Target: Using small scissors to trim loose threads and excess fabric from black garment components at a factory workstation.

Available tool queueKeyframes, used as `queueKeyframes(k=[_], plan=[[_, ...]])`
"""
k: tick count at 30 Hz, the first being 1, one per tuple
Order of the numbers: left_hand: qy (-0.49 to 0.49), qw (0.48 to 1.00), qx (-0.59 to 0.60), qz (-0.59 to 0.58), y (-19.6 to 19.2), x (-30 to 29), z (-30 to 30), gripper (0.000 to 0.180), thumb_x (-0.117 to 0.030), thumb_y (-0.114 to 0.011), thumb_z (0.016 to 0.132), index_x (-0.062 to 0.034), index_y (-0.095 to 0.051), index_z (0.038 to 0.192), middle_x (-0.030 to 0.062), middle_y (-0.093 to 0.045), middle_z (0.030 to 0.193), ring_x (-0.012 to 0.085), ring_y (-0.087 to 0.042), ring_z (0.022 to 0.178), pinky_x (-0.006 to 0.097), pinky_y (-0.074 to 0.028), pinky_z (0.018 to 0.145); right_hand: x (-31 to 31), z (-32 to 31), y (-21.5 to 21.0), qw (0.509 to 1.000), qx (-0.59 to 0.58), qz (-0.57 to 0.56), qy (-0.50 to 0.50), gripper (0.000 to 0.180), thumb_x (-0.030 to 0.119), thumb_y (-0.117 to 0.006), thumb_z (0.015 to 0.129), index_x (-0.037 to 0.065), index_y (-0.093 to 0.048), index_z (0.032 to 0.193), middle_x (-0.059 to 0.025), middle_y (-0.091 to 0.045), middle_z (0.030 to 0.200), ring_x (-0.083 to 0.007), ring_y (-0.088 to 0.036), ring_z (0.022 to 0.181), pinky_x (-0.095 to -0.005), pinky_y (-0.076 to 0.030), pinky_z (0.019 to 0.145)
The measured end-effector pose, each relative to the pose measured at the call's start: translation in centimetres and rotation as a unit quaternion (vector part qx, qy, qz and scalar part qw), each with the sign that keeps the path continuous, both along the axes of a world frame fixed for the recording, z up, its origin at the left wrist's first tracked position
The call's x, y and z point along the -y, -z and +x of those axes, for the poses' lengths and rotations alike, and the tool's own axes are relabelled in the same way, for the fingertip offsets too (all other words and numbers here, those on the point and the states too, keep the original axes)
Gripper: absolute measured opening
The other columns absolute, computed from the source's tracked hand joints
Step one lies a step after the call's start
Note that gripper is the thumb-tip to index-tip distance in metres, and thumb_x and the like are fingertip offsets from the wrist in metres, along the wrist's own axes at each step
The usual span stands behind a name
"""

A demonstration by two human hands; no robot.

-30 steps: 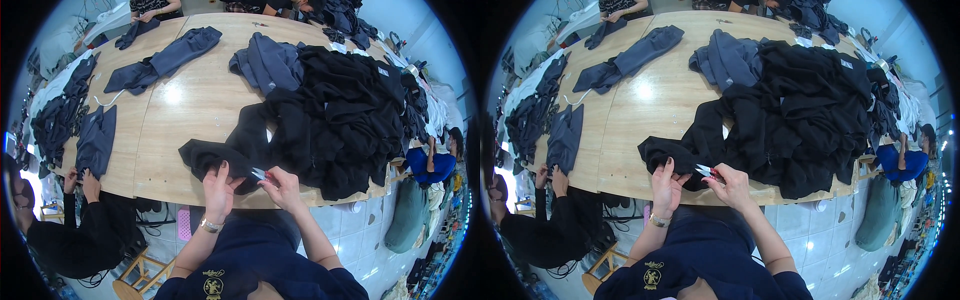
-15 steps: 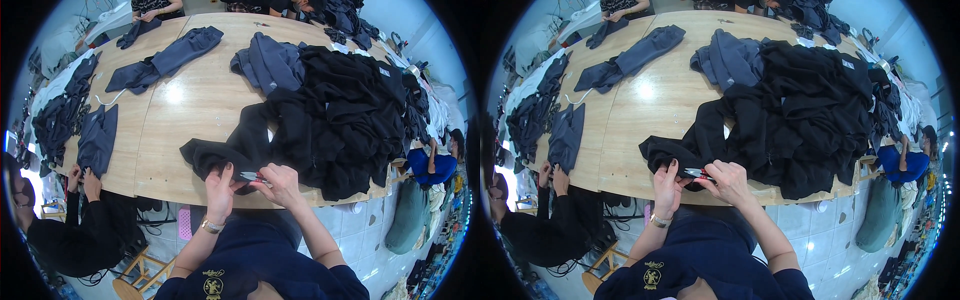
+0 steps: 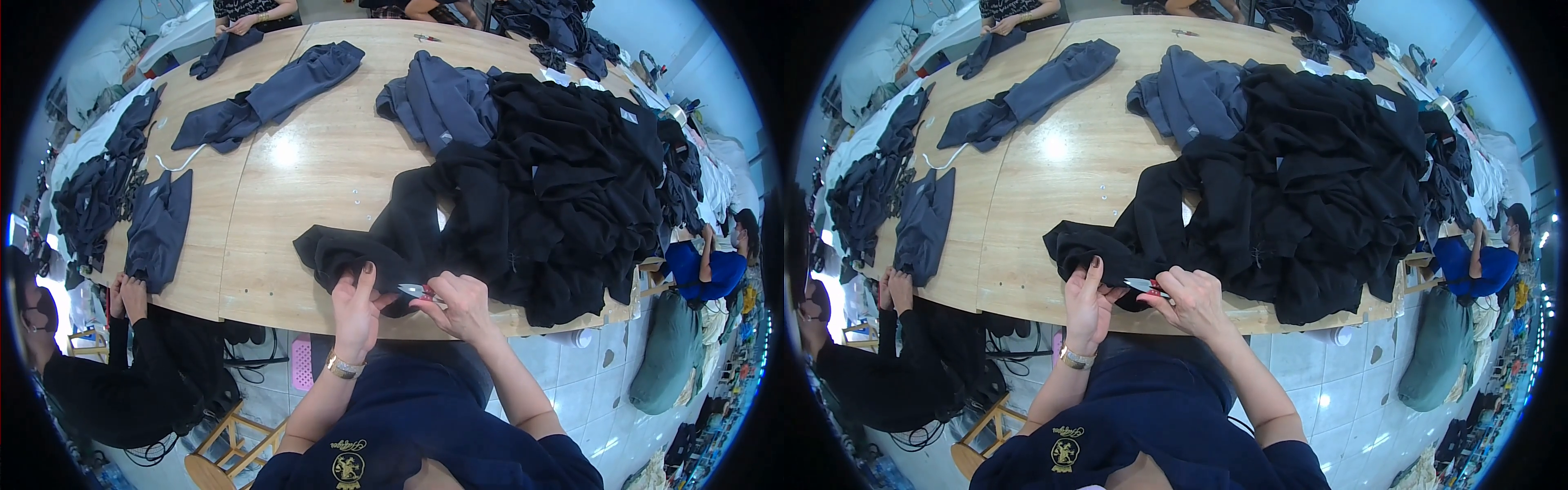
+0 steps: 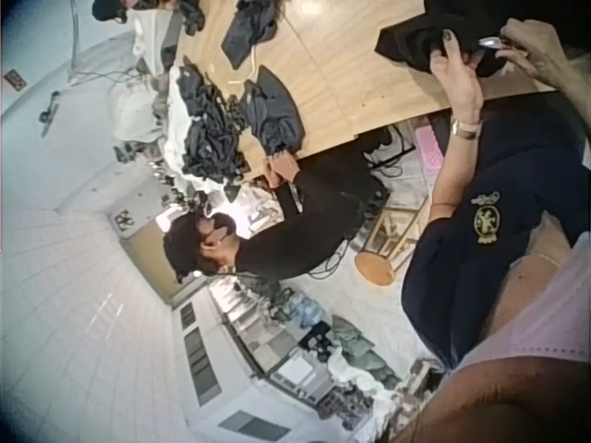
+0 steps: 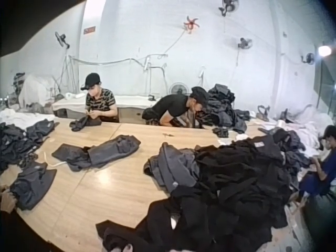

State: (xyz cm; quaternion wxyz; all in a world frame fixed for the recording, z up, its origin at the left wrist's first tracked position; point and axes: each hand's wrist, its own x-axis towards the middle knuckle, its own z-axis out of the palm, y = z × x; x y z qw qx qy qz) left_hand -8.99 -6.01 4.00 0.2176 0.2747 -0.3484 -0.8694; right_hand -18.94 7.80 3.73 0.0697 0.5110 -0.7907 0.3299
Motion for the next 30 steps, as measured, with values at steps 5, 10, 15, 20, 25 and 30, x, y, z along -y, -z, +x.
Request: queueKeyframes(k=[5, 10, 15, 20, 25, 30], plan=[[0.002, 1.0, -0.004, -0.006, 0.1, -0.3, 0.0, 0.027, -0.023, -0.056, 0.089, -0.0026, -0.049, 0.105, 0.0053, -0.058, 0.097, 0.0153, -0.061, 0.082, 0.031, -0.053, 0.067, 0.2, 0.1, -0.4, 1.0, -0.025, -0.003, -0.003, 0.031, 0.036, -0.071, 0.068, 0.01, -0.055, 0.07, -0.0025, -0.049, 0.061, -0.0198, -0.048, 0.049, -0.0296, -0.036, 0.048], [0.005, 1.0, -0.016, -0.01, 0.1, -0.6, 0.0, 0.027, -0.021, -0.056, 0.089, -0.0023, -0.049, 0.106, 0.0061, -0.058, 0.097, 0.0155, -0.061, 0.084, 0.031, -0.053, 0.067, 0.4, 0.1, -0.5, 0.999, -0.036, 0.001, -0.009, 0.031, 0.037, -0.071, 0.068, 0.01, -0.055, 0.07, -0.0026, -0.048, 0.06, -0.0196, -0.047, 0.049, -0.0299, -0.036, 0.048], [0.004, 0.999, -0.017, -0.03, 0.3, -0.6, -0.1, 0.023, -0.021, -0.048, 0.093, -0.0038, -0.049, 0.108, 0.0077, -0.061, 0.096, 0.0157, -0.063, 0.082, 0.03, -0.055, 0.068, 0.2, 0.2, 0.1, 0.999, 0.038, -0.029, -0.004, 0.028, 0.028, -0.071, 0.071, 0.006, -0.054, 0.072, -0.004, -0.052, 0.062, -0.019, -0.05, 0.052, -0.0269, -0.038, 0.05], [-0.004, 0.999, -0.036, 0.013, 0.6, -0.5, -0.2, 0.022, -0.02, -0.048, 0.093, -0.0055, -0.048, 0.11, 0.0074, -0.059, 0.101, 0.0153, -0.061, 0.088, 0.031, -0.054, 0.073, 0.6, 1.0, 1.1, 0.919, 0.345, -0.178, 0.066, 0.025, 0.019, -0.071, 0.075, 0.003, -0.054, 0.085, -0.0017, -0.053, 0.064, -0.01, -0.047, 0.047, -0.0238, -0.039, 0.045], [0.018, 0.997, -0.067, -0.033, 1.6, -0.8, 0.1, 0.026, -0.011, -0.052, 0.09, -0.0056, -0.044, 0.114, 0.0079, -0.057, 0.105, 0.0147, -0.059, 0.091, 0.031, -0.052, 0.075, 1.9, 1.6, 0.6, 0.976, 0.154, -0.153, 0.015, 0.028, 0.006, -0.07, 0.07, 0.005, -0.06, 0.096, -0.002, -0.052, 0.06, -0.0112, -0.048, 0.047, -0.0235, -0.039, 0.046], [0.03, 0.997, -0.058, -0.049, 1.2, -0.5, 0.2, 0.033, -0.004, -0.054, 0.087, -0.0049, -0.041, 0.118, 0.0086, -0.056, 0.106, 0.0158, -0.059, 0.093, 0.033, -0.052, 0.078, 1.7, 1.5, 1.1, 0.973, 0.112, -0.2, -0.038, 0.029, -0.005, -0.064, 0.063, 0.005, -0.064, 0.09, -0.0046, -0.056, 0.062, -0.0171, -0.053, 0.048, -0.0253, -0.04, 0.046]])
